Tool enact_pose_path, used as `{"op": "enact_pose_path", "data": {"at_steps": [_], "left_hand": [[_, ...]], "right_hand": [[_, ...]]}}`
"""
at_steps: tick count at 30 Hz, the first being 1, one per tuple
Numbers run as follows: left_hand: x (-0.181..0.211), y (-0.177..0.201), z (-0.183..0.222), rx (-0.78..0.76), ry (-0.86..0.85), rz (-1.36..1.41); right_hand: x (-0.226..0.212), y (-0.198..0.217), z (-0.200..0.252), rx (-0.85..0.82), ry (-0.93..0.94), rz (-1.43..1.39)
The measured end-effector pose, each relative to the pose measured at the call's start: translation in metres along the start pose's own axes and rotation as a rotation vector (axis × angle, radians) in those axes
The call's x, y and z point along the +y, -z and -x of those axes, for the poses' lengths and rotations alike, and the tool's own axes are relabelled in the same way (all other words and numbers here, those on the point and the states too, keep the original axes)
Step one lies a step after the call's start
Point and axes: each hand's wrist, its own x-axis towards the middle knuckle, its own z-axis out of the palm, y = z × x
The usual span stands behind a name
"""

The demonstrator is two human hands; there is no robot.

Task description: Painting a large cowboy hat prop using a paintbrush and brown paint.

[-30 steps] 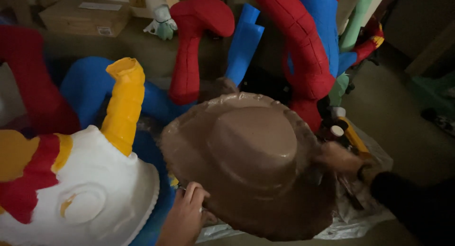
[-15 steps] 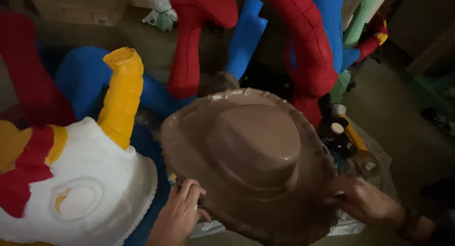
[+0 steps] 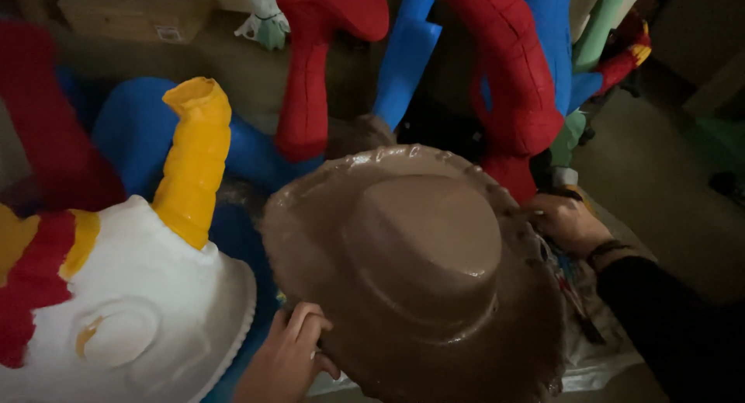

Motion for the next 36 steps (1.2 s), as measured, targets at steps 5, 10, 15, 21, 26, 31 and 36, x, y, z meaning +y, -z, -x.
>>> {"op": "enact_pose_path", "data": {"at_steps": [5,10,15,21,26,31,36], "left_hand": [[-0.004,0.0,-0.001,0.035,0.039,0.011],[-0.008,-0.002,-0.001,0.037,-0.003,0.138],[-0.016,-0.001,0.0,-0.013,-0.032,-0.009],[-0.018,0.001,-0.002,0.012,-0.064,0.09],[-0.018,0.006,-0.005,-0.062,0.071,0.066],[-0.021,-0.001,0.0,0.145,-0.123,0.064],[-0.025,-0.001,-0.002,0.131,-0.137,0.036]], "right_hand": [[0.068,-0.064,0.079,-0.048,0.033,-0.004],[-0.105,0.047,0.119,-0.496,-0.111,-0.514],[0.033,-0.043,0.052,-0.484,-0.057,-0.008],[-0.004,-0.004,-0.034,-0.009,0.131,0.241],[0.004,-0.016,0.027,0.097,0.228,-0.095],[-0.01,-0.023,0.111,-0.364,-0.095,-0.296],[0.01,-0.016,0.065,-0.495,-0.383,-0.368]]}}
